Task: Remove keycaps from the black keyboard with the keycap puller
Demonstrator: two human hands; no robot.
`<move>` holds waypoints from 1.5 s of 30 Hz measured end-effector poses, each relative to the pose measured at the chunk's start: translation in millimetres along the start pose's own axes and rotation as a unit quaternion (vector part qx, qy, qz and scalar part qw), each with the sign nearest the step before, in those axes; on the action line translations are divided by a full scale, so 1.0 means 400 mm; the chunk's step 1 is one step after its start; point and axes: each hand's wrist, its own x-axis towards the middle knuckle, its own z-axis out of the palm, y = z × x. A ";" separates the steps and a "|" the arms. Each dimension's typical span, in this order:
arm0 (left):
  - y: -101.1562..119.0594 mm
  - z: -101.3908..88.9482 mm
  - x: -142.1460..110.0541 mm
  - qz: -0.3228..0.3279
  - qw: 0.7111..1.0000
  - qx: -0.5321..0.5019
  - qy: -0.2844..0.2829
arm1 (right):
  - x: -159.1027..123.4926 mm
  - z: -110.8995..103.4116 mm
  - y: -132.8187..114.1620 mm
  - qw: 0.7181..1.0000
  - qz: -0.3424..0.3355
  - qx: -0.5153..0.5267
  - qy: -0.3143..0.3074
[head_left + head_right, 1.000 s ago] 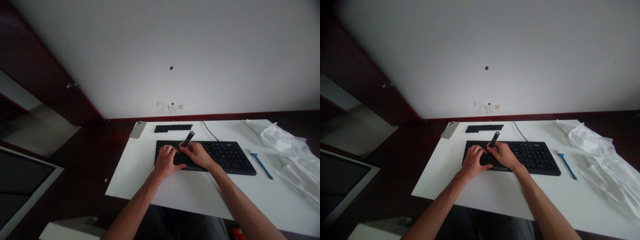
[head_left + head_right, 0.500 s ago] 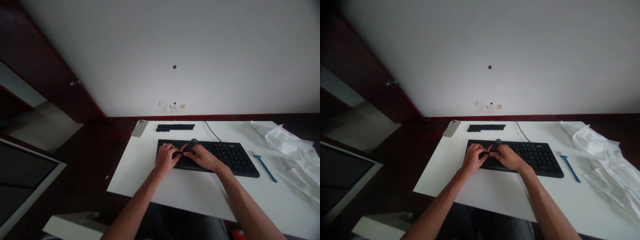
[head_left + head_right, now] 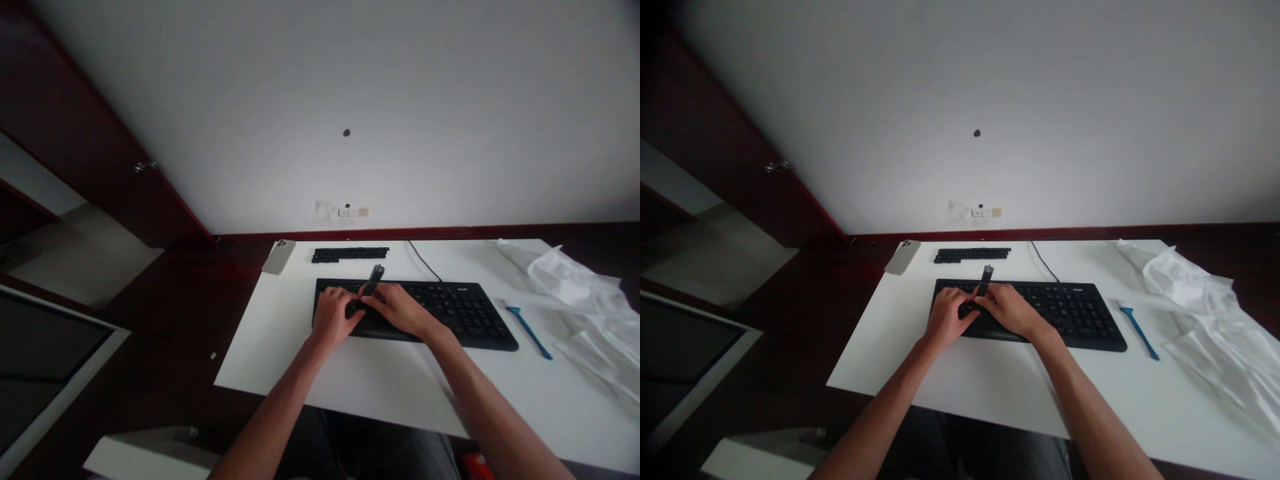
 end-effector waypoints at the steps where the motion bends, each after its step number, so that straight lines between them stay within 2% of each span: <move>1: -0.002 0.000 -0.002 0.002 1.000 -0.003 0.000 | 0.005 0.003 -0.010 1.000 0.003 -0.022 0.000; 7: -0.009 0.000 -0.005 0.002 1.000 0.005 -0.011 | 0.042 0.009 -0.072 0.988 0.023 -0.145 -0.037; 11: -0.011 0.002 -0.005 0.005 1.000 0.002 -0.008 | 0.044 0.010 -0.088 0.983 0.029 -0.173 -0.049; 19: -0.004 0.004 -0.003 -0.006 1.000 -0.003 0.001 | -0.018 0.013 -0.040 0.995 -0.005 -0.100 -0.021; 30: -0.001 0.006 -0.002 -0.012 1.000 -0.006 0.017 | -0.006 -0.008 -0.025 0.996 -0.018 -0.071 -0.059; 40: 0.005 0.004 0.005 -0.029 0.999 -0.016 0.014 | -0.039 -0.011 0.021 0.999 -0.032 -0.019 -0.034; 45: 0.009 0.005 0.006 -0.029 0.999 -0.009 0.009 | -0.058 0.007 0.047 0.999 -0.024 0.045 0.012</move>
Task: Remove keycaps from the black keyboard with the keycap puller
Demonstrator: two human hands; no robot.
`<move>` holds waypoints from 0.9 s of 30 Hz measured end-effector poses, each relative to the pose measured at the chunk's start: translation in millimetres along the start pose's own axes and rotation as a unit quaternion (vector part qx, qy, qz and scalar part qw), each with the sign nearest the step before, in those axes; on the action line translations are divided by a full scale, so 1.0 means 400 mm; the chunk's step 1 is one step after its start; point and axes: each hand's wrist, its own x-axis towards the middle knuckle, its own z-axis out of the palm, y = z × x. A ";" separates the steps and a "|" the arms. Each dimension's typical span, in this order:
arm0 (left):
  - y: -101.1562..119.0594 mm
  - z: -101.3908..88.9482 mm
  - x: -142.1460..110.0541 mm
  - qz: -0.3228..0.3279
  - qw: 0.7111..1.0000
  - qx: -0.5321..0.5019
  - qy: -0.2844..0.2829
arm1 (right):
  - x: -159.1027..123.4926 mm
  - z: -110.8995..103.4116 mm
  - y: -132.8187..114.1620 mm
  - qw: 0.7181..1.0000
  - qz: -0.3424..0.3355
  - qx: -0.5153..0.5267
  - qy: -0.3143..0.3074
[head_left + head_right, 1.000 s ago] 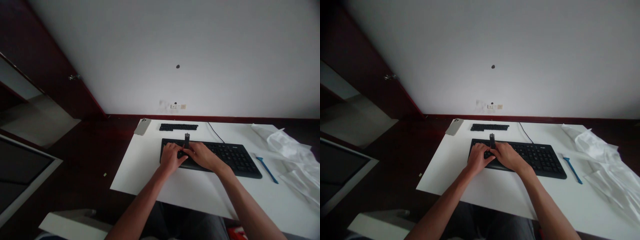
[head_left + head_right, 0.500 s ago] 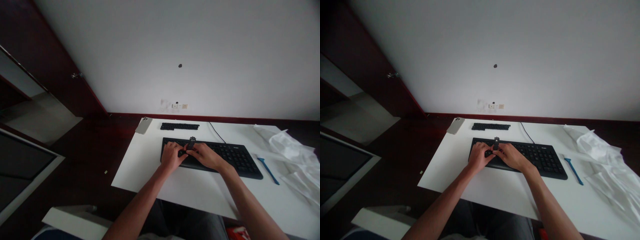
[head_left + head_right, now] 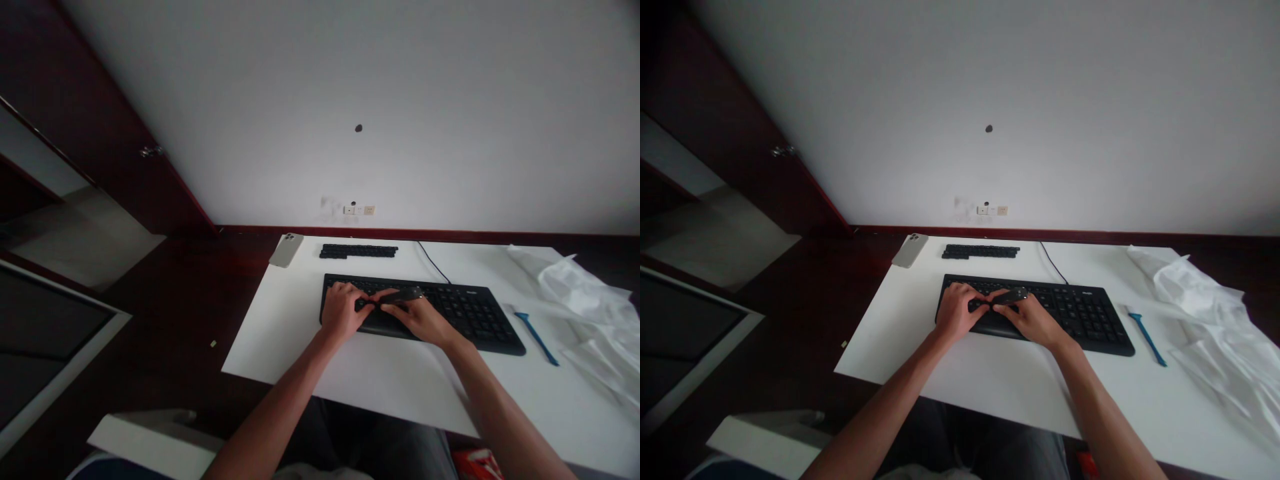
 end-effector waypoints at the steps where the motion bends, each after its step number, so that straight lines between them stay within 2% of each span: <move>1: 0.000 0.000 0.000 0.000 1.000 0.001 0.001 | -0.001 0.005 0.006 1.000 0.002 0.010 0.014; 6: 0.000 -0.005 -0.003 0.004 1.000 -0.006 0.008 | 0.004 0.021 0.021 0.996 0.038 0.052 0.064; 12: -0.009 -0.017 -0.005 0.025 0.999 -0.022 -0.011 | 0.003 0.014 0.038 0.978 0.070 0.109 0.166; 22: -0.006 -0.017 0.020 0.035 0.999 0.019 -0.016 | 0.009 0.016 0.042 0.960 0.095 0.169 0.202; 27: -0.027 -0.051 0.090 0.041 0.997 0.069 0.021 | 0.010 0.012 0.049 0.958 0.094 0.175 0.208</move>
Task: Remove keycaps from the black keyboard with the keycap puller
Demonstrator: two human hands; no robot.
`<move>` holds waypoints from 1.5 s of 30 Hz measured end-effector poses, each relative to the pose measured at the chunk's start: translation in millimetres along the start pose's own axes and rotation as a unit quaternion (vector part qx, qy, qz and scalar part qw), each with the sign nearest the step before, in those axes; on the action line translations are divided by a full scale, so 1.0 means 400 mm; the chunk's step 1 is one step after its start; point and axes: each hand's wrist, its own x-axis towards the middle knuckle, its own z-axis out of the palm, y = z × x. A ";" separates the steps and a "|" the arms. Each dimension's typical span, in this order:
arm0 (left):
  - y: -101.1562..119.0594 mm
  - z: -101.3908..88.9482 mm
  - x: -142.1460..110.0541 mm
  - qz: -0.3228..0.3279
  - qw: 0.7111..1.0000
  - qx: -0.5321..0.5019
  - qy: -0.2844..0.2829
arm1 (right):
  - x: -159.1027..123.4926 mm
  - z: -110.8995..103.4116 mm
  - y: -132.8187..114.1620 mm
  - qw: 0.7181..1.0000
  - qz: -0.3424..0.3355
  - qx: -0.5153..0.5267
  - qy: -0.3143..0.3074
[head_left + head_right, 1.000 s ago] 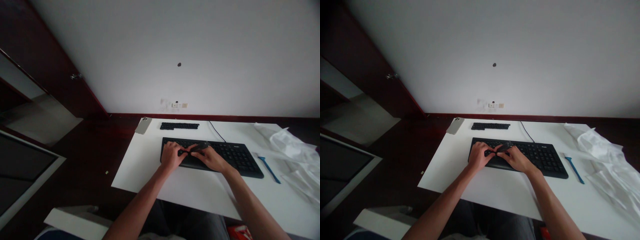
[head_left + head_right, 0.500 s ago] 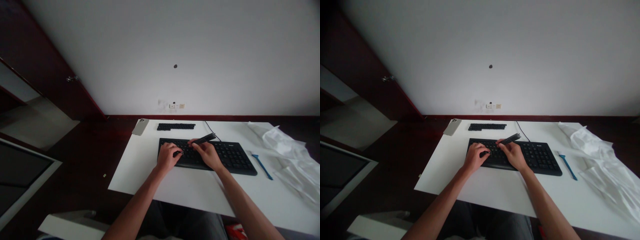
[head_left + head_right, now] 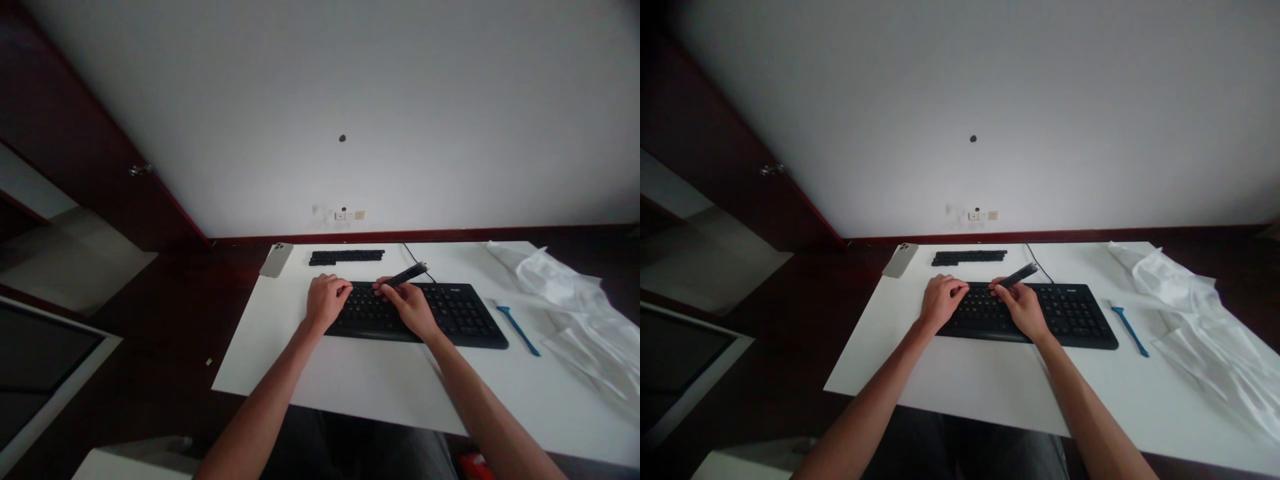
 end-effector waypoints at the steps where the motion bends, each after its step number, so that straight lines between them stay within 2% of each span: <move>1: -0.012 -0.002 0.021 0.001 1.000 0.020 -0.006 | 0.001 -0.001 0.002 1.000 0.001 0.001 -0.001; 7: -0.071 0.023 0.133 0.002 0.991 0.105 -0.077 | 0.004 -0.002 0.005 1.000 0.008 0.019 -0.008; 12: -0.086 0.048 0.164 0.010 0.988 0.112 -0.103 | 0.004 -0.004 0.005 1.000 0.008 0.020 -0.022; 19: -0.109 0.054 0.159 -0.023 0.988 0.124 -0.087 | 0.005 -0.006 0.009 0.999 0.018 0.025 -0.028; 30: -0.105 0.056 0.190 -0.037 0.988 0.135 -0.065 | 0.005 -0.006 0.009 0.999 0.018 0.026 -0.029; 40: -0.104 0.058 0.191 -0.046 0.988 0.138 -0.048 | 0.006 -0.005 0.007 0.999 0.019 0.041 -0.024; 45: -0.064 0.034 0.153 -0.015 0.994 0.106 0.015 | 0.009 -0.005 0.018 0.999 0.017 0.041 -0.006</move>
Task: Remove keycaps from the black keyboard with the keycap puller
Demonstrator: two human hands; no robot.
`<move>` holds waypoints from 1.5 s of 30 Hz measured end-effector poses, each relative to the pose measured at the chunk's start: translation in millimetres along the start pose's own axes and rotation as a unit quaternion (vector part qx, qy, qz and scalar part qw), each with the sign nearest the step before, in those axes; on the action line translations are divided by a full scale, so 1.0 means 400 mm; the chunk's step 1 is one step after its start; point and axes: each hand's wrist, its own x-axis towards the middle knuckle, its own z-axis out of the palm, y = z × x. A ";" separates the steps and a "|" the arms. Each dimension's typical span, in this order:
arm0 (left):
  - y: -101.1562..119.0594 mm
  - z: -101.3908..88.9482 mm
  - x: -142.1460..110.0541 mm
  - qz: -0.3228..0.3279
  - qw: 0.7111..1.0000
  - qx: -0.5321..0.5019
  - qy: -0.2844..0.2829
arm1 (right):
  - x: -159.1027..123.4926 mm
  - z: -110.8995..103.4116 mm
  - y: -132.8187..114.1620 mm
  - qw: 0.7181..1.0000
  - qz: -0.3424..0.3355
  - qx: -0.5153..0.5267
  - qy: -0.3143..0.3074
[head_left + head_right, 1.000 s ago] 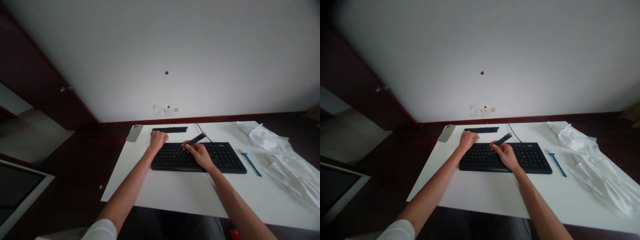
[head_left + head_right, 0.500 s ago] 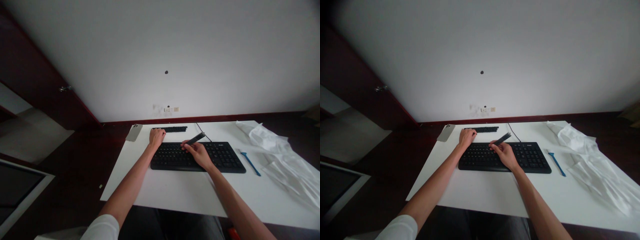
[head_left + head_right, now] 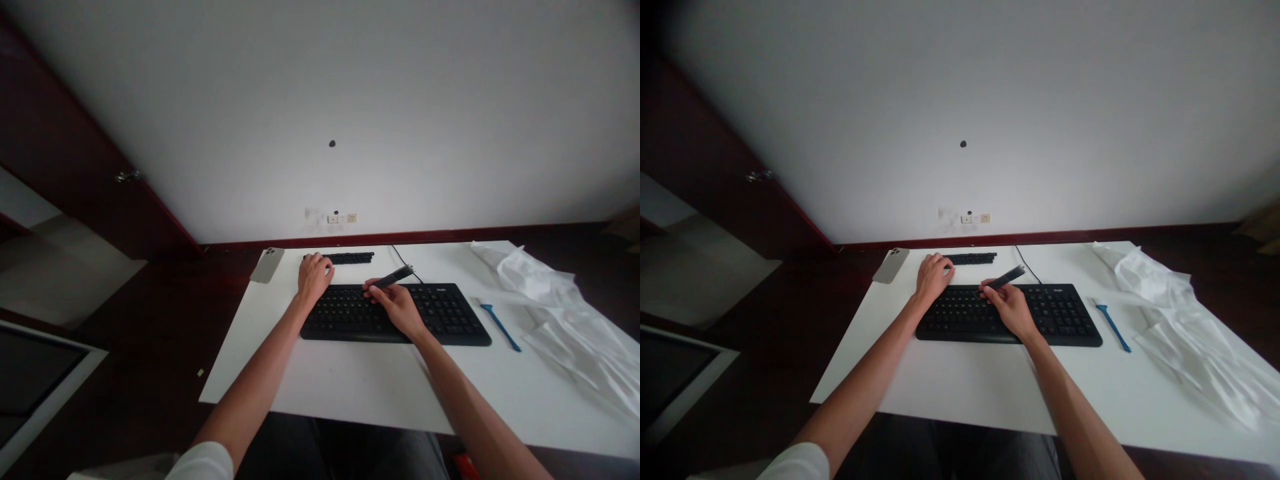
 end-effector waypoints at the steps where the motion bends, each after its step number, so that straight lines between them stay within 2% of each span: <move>1: 0.013 -0.009 -0.016 0.008 1.000 -0.017 0.010 | 0.001 0.000 0.003 1.000 -0.003 -0.001 0.005; 4: 0.060 -0.032 -0.080 0.036 0.996 -0.080 0.008 | 0.001 0.000 0.011 1.000 -0.011 -0.016 0.013; 7: 0.102 -0.046 -0.158 0.078 0.991 -0.107 -0.033 | -0.001 0.003 0.013 0.999 -0.015 -0.039 0.013; 12: 0.134 -0.042 -0.243 0.097 0.986 -0.111 -0.073 | -0.009 0.008 0.004 0.998 -0.017 -0.063 0.005; 21: 0.136 -0.011 -0.250 0.075 0.984 -0.143 -0.077 | -0.018 0.012 -0.021 0.992 -0.023 -0.114 -0.044; 29: 0.139 -0.011 -0.253 0.079 0.985 -0.136 -0.074 | -0.021 0.014 -0.017 0.981 -0.056 -0.181 -0.049; 35: 0.147 -0.036 -0.270 0.098 0.986 -0.127 -0.052 | -0.024 0.018 -0.038 0.970 -0.055 -0.226 -0.077; 39: 0.144 -0.059 -0.302 0.074 0.987 -0.140 -0.028 | -0.031 0.022 -0.059 0.960 -0.065 -0.251 -0.104; 45: 0.153 -0.065 -0.342 0.087 0.986 -0.129 -0.053 | -0.038 0.032 -0.083 0.946 -0.086 -0.281 -0.139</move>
